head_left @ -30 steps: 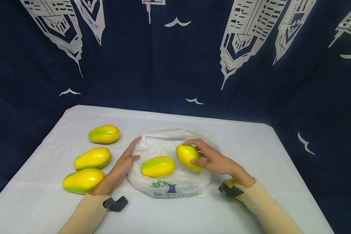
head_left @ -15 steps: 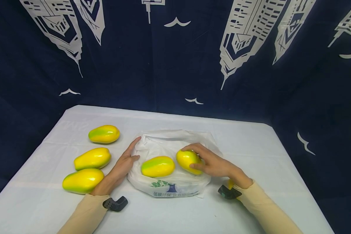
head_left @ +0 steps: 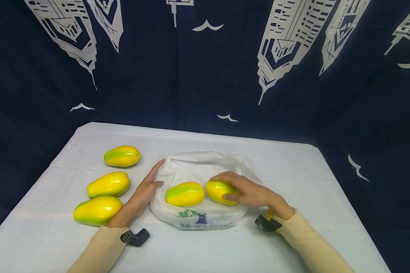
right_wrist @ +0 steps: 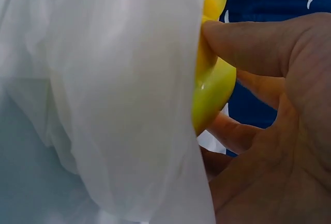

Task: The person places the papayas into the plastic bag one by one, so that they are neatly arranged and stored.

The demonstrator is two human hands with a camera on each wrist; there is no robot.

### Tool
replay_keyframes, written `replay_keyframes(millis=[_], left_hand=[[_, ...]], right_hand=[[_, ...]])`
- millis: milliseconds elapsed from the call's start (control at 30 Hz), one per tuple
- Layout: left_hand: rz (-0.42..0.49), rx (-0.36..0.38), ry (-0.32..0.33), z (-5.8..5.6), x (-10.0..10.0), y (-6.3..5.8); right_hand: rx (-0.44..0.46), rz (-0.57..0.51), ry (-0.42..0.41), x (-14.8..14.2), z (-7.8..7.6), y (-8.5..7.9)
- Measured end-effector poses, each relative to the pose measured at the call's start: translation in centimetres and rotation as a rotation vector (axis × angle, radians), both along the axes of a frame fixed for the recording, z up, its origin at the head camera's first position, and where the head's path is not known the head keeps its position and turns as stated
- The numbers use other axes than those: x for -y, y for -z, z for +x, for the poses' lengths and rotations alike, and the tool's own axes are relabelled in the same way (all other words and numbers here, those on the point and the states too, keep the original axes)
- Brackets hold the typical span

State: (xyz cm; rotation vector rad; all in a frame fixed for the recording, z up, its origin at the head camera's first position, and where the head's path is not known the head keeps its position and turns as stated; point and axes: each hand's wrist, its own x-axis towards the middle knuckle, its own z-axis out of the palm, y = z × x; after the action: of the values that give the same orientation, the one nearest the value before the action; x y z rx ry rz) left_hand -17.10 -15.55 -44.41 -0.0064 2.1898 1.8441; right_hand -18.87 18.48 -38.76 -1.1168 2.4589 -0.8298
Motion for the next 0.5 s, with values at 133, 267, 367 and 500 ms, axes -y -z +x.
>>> replay_keyframes(millis=[133, 267, 367, 500], left_hand=[[-0.002, 0.001, 0.000, 0.00, -0.01, 0.02], [-0.003, 0.002, 0.000, 0.01, -0.04, -0.01], [-0.004, 0.003, -0.001, 0.02, -0.06, -0.04], [-0.006, 0.002, -0.001, 0.04, -0.08, -0.09]], right_hand=[[0.029, 0.019, 0.028, -0.01, 0.07, 0.11], [0.042, 0.025, 0.033, 0.00, 0.08, 0.23], [0.063, 0.041, 0.031, 0.06, 0.14, 0.13], [0.106, 0.063, 0.015, 0.10, 0.23, -0.09]])
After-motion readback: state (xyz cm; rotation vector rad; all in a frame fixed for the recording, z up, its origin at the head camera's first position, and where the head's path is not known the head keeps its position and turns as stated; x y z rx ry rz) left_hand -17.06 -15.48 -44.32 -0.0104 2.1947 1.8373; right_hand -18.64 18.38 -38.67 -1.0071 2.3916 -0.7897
